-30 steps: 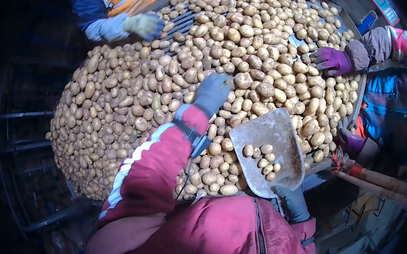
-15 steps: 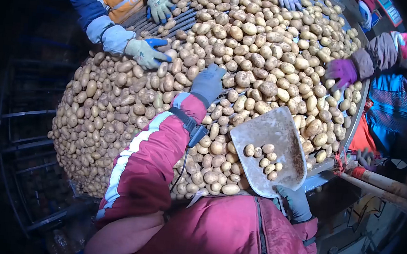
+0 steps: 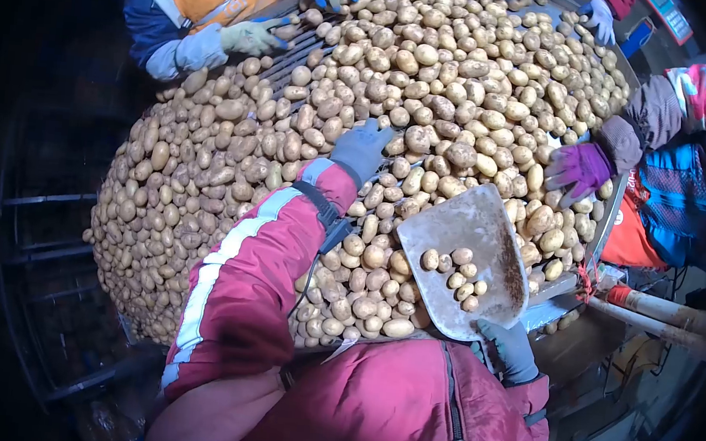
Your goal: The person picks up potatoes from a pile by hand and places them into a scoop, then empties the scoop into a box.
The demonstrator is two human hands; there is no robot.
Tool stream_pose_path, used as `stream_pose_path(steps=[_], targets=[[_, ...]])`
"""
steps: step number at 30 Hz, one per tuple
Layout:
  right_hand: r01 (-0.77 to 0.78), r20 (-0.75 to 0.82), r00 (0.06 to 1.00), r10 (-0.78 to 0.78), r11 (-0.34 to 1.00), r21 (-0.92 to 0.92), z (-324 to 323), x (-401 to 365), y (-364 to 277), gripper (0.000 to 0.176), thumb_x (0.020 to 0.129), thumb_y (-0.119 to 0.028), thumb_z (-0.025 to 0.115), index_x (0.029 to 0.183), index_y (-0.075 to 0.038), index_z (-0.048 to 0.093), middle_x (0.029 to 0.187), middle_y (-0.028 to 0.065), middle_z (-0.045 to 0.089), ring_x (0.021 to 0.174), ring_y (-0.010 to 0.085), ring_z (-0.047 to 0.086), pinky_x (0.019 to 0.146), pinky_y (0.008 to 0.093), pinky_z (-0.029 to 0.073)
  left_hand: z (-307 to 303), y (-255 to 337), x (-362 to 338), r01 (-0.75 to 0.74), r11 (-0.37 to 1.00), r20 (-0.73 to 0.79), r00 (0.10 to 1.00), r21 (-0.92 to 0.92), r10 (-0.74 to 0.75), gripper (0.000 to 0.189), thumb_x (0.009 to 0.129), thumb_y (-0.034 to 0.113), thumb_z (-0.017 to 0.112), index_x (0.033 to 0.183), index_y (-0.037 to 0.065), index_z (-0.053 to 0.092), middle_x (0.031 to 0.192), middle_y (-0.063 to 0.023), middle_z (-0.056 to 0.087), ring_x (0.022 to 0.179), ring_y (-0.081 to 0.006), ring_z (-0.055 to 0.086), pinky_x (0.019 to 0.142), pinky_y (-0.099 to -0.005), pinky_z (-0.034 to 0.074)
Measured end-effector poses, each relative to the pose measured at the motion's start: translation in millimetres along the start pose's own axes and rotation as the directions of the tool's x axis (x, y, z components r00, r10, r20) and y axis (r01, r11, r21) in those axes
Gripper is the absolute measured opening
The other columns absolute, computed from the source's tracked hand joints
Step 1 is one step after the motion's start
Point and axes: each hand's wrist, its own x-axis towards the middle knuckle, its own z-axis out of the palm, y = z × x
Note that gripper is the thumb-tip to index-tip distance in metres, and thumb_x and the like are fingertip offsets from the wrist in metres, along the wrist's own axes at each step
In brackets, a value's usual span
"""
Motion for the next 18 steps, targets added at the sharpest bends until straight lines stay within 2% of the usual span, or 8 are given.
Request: stream_pose_path(steps=[3, 6, 8, 9, 13, 16, 17, 18], targets=[[0.123, 0.027, 0.992, -0.124, 0.992, 0.038, -3, 5, 10, 0.028, 0.09, -0.009, 0.072, 0.115, 0.003, 0.066, 0.091, 0.0083, 0.071, 0.065, 0.0149, 0.066, 0.056, 0.0264, 0.052, -1, 6, 0, 0.012, 0.999, 0.04, 0.999, 0.048, -0.014, 0.035, 0.092, 0.009, 0.056, 0.125, 0.018, 0.061, 0.119, -0.0148, 0.06, 0.109, -0.0337, 0.066, 0.085, -0.049, 0.055], [0.068, 0.021, 0.997, -0.068, 0.998, 0.015, -4, 2, 8, 0.029, 0.09, -0.011, 0.073, 0.115, 0.002, 0.067, 0.09, 0.0067, 0.071, 0.066, 0.0133, 0.065, 0.057, 0.0268, 0.052, 0, 6, 0, 0.07, 0.991, 0.155, 0.984, 0.116, -0.087, 0.04, 0.094, 0.009, 0.056, 0.132, 0.021, 0.06, 0.121, -0.0161, 0.06, 0.105, -0.0356, 0.068, 0.085, -0.0492, 0.056], [0.153, 0.014, 0.988, -0.154, 0.988, 0.034, -9, 10, 22, 0.029, 0.09, -0.012, 0.074, 0.115, 0.002, 0.068, 0.09, 0.0055, 0.071, 0.067, 0.0126, 0.065, 0.059, 0.0269, 0.051, -3, 2, -6, 0.048, 0.999, 0.079, 0.996, 0.005, -0.049, 0.046, 0.095, 0.01, 0.055, 0.139, 0.024, 0.058, 0.122, -0.0174, 0.06, 0.104, -0.0379, 0.069, 0.085, -0.0502, 0.056], [0.229, 0.008, 0.973, -0.23, 0.972, 0.051, -10, 13, 29, 0.029, 0.09, -0.013, 0.075, 0.114, 0.001, 0.068, 0.09, 0.0044, 0.071, 0.069, 0.0118, 0.064, 0.06, 0.027, 0.05, -13, 3, -9, 0.088, 0.996, 0.151, 0.985, -0.015, -0.084, 0.052, 0.096, 0.012, 0.056, 0.146, 0.027, 0.054, 0.124, -0.0184, 0.06, 0.105, -0.0392, 0.069, 0.087, -0.0507, 0.055], [0.105, 0.02, 0.994, -0.104, 0.994, -0.027, -24, 18, 34, 0.028, 0.089, -0.014, 0.076, 0.113, -0.001, 0.07, 0.092, 0.0026, 0.07, 0.072, 0.0114, 0.063, 0.062, 0.0267, 0.048, -27, 6, -5, 0.155, 0.986, 0.253, 0.958, -0.06, -0.135, 0.056, 0.093, 0.02, 0.063, 0.148, 0.028, 0.054, 0.126, -0.0198, 0.059, 0.107, -0.0408, 0.068, 0.091, -0.0518, 0.055], [0.156, 0.041, 0.987, -0.156, 0.988, 0.019, -14, 18, 29, 0.028, 0.089, -0.015, 0.076, 0.112, -0.001, 0.07, 0.089, 0.0016, 0.07, 0.07, 0.0107, 0.062, 0.061, 0.0262, 0.047, -22, 0, -7, 0.159, 0.984, 0.235, 0.963, -0.086, -0.134, 0.055, 0.092, 0.023, 0.066, 0.146, 0.028, 0.055, 0.126, -0.0192, 0.059, 0.107, -0.0406, 0.067, 0.091, -0.0518, 0.055], [0.174, 0.036, 0.984, -0.173, 0.985, -0.01, -12, 16, 26, 0.028, 0.089, -0.015, 0.076, 0.112, 0.0, 0.07, 0.088, 0.0015, 0.069, 0.069, 0.0103, 0.061, 0.06, 0.0261, 0.047, -4, -11, -12, 0.141, 0.982, 0.125, 0.984, -0.128, -0.125, 0.049, 0.089, 0.019, 0.067, 0.137, 0.026, 0.062, 0.123, -0.0173, 0.061, 0.105, -0.0388, 0.068, 0.09, -0.0497, 0.055], [0.194, 0.027, 0.981, -0.193, 0.98, -0.04, -12, 15, 23, 0.028, 0.089, -0.015, 0.076, 0.111, 0.0, 0.07, 0.086, 0.0013, 0.069, 0.068, 0.0098, 0.06, 0.059, 0.0261, 0.046, 9, -19, -14, 0.138, 0.982, 0.112, 0.986, -0.129, -0.124, 0.049, 0.089, 0.019, 0.067, 0.137, 0.026, 0.062, 0.123, -0.0173, 0.061, 0.105, -0.0388, 0.068, 0.09, -0.0497, 0.055]])
